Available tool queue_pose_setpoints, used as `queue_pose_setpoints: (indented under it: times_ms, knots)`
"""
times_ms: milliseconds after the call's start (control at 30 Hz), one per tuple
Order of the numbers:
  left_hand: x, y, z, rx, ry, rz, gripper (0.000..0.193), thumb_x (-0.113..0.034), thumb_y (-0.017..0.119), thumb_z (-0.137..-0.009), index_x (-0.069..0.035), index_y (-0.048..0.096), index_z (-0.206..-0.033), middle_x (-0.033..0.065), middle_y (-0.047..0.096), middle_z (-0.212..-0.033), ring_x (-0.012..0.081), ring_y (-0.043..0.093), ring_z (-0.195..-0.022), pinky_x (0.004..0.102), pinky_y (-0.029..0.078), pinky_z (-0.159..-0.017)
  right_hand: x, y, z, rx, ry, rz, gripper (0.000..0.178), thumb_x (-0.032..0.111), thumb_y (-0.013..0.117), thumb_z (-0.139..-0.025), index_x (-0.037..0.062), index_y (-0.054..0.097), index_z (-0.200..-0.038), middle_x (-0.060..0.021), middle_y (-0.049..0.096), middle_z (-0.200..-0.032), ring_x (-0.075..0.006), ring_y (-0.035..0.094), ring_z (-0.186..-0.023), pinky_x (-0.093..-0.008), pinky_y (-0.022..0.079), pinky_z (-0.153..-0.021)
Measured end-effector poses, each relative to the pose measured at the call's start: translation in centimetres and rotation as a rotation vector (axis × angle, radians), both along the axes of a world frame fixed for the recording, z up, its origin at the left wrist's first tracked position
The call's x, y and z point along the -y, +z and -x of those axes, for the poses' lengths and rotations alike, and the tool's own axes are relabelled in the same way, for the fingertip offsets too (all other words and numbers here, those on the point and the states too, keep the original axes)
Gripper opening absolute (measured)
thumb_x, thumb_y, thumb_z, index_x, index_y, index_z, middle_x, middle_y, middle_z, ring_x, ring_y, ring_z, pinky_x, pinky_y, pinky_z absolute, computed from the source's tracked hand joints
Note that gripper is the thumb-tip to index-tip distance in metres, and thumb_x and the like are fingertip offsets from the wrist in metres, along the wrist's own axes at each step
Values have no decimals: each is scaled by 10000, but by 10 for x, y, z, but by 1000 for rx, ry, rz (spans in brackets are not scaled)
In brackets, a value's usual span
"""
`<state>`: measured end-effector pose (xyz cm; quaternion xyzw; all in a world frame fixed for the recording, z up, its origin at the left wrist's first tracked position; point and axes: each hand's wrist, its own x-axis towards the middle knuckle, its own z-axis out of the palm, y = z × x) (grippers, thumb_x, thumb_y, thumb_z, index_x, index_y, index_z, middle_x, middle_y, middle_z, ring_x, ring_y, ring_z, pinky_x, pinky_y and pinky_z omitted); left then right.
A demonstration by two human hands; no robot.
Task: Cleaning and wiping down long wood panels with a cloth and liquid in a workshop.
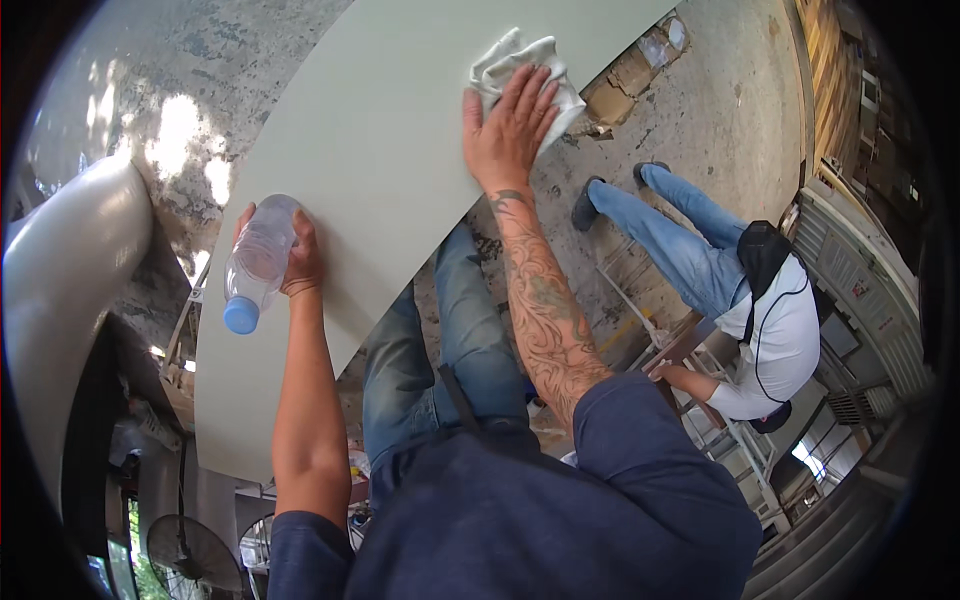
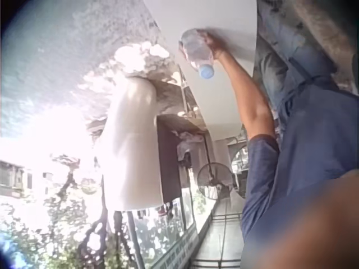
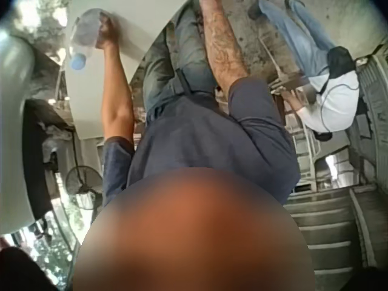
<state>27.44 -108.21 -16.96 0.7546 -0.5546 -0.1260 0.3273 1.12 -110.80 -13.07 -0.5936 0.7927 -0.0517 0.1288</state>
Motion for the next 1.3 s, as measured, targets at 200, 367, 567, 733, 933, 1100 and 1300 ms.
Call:
queue_pose_setpoints:
  times_ms: [200,367,567,733,933,1100,1300]
  knots:
    - [-1,7,-1,-69,28,13,690,-424,769,-785,11,533,-1267,158,569,-1192,326,568,-1107,438,449,-999,-67,5,-62,125,88,-165,960,565,508,-963,-78,124,-1565,-344,100,-1620,-552,51,-1496,-647,45,-1197]
    - [-4,-3,0,75,6,-35,699,-437,754,-778,1,523,-1271,156,578,-1185,337,568,-1114,440,438,-1012,2,3,-2,37,-29,-48,932,557,486,-985,-85,130,-1559,-355,94,-1614,-529,59,-1504,-628,55,-1207]
    - [0,-1,-5,8,33,-5,684,-456,718,-827,-10,510,-1302,171,563,-1198,345,553,-1121,452,414,-1019,-29,-8,-32,94,76,-155,958,612,431,-987,-11,29,-1594,-333,17,-1631,-550,-48,-1496,-661,-13,-1187]
    - [4,-6,-2,-32,61,53,713,-472,768,-746,3,556,-1234,148,591,-1155,323,566,-1112,437,458,-991,154,-25,145,-68,-168,123,848,624,312,-1012,42,144,-1605,-213,96,-1672,-405,27,-1547,-530,17,-1241]
    - [7,2,-4,30,83,22,699,-531,758,-719,-14,604,-1163,163,581,-1147,346,547,-1057,457,429,-946,205,-35,13,56,302,300,598,447,529,-959,121,474,-1457,-129,430,-1544,-363,336,-1455,-547,206,-1214]
    - [1,-6,-5,113,7,6,699,-565,735,-758,-37,616,-1200,138,583,-1176,338,548,-1070,457,442,-946,141,-59,-74,52,1143,387,602,463,553,-945,252,460,-1501,35,420,-1572,-186,328,-1487,-401,276,-1228]
    - [6,-2,10,65,28,9,676,-470,753,-779,-12,574,-1243,159,570,-1219,342,552,-1145,462,441,-1003,303,-21,146,-191,98,290,636,451,391,-1023,111,337,-1558,-90,310,-1631,-308,231,-1521,-554,156,-1224]
